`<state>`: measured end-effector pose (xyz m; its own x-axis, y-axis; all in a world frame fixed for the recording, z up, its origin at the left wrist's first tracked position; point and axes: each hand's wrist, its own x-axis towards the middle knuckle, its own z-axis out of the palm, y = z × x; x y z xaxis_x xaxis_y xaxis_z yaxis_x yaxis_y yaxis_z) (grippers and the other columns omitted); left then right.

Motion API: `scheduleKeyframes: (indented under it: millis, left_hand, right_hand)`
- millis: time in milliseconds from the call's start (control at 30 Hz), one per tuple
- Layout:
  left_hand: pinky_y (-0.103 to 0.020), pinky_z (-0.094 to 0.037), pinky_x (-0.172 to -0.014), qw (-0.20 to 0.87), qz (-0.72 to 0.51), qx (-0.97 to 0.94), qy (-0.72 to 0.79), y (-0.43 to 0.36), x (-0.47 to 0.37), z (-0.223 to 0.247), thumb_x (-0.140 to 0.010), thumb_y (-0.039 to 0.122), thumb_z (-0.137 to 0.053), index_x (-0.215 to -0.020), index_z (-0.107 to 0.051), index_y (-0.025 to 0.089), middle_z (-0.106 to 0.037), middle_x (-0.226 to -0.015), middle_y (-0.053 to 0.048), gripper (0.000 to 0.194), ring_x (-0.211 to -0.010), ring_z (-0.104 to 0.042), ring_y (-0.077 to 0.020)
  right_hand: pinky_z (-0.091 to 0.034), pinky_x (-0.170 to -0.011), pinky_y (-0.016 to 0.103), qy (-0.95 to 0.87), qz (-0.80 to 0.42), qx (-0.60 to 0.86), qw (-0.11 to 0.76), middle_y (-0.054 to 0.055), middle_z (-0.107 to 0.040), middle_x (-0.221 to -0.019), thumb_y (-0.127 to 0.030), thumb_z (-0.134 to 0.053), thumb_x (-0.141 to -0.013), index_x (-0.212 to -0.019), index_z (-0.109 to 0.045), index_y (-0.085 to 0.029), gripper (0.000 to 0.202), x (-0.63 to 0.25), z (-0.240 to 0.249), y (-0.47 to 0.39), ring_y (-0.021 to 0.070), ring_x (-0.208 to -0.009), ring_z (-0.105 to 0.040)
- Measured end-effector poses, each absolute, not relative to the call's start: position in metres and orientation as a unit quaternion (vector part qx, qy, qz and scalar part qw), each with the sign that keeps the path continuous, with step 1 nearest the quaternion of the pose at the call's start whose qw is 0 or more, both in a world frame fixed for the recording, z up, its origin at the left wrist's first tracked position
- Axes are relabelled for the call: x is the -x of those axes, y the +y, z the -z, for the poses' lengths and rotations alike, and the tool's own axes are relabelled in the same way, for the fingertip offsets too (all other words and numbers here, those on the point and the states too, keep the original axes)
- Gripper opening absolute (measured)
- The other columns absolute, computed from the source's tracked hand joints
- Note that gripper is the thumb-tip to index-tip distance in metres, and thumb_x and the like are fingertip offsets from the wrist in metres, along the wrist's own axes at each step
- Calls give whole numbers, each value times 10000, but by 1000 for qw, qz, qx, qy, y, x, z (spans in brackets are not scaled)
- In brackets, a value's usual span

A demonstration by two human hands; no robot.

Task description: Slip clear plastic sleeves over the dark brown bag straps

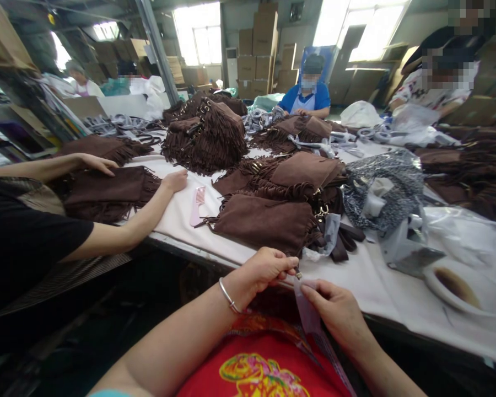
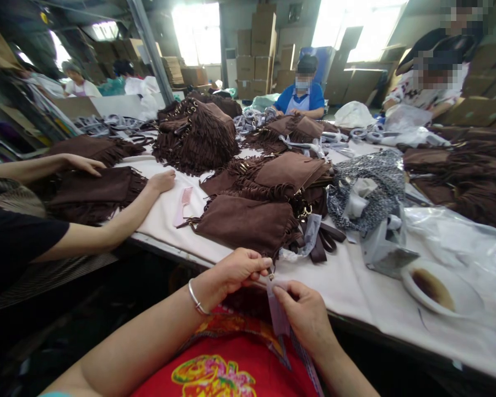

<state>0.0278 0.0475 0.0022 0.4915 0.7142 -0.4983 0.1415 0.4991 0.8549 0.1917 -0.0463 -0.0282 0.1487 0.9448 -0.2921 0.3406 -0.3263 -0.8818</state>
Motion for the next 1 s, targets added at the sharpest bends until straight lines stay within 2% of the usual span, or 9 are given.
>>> scheduleKeyframes:
  millis: [233, 433, 700, 800, 867, 1000]
  left_hand:
    - [-225, -300, -460, 656, -191, -538, 493, 49, -28, 17, -675, 501, -673, -662, -600, 150, -603, -607, -3, 358, -491, -460, -89]
    - [-225, -333, -475, 610, -200, -569, 515, 48, -27, 25, -660, 508, -681, -651, -630, 150, -597, -576, 1, 362, -509, -484, -108]
    - [-226, -351, -492, 667, -221, -515, 491, 45, -26, 25, -573, 520, -745, -616, -568, 160, -497, -529, 40, 404, -509, -468, -105]
    - [-236, -384, -517, 704, -229, -472, 479, 44, -26, 23, -536, 517, -768, -636, -552, 162, -507, -558, 39, 428, -521, -483, -106]
    - [-230, -369, -501, 704, -224, -475, 478, 43, -23, 20, -583, 555, -729, -658, -560, 159, -505, -564, 38, 437, -506, -463, -97]
    - [-215, -282, -439, 653, -194, -546, 488, 42, -8, 15, -769, 607, -530, -687, -587, 153, -460, -521, 45, 464, -453, -383, -82]
  right_hand:
    - [-440, -596, 259, -437, -486, 674, 344, 25, -731, -746, -501, -640, -754, -783, -738, -171, 345, -188, 26, -46, 192, -678, -615]
    - [-430, -572, 243, -401, -523, 662, 357, 29, -722, -719, -513, -677, -734, -840, -754, -153, 383, -187, 25, -46, 171, -648, -594]
    - [-427, -530, 242, -256, -628, 600, 424, 42, -697, -652, -529, -739, -675, -780, -731, -132, 410, -172, 34, -41, 149, -559, -575]
    - [-422, -517, 235, -230, -647, 574, 446, 51, -689, -640, -525, -760, -652, -761, -720, -120, 422, -163, 34, -34, 145, -556, -574]
    - [-416, -505, 231, -218, -643, 576, 455, 44, -675, -612, -511, -782, -626, -724, -707, -117, 413, -159, 34, -30, 141, -547, -567]
    - [-413, -489, 233, -201, -643, 579, 459, 25, -640, -561, -489, -786, -622, -676, -677, -125, 384, -152, 36, -26, 136, -523, -553]
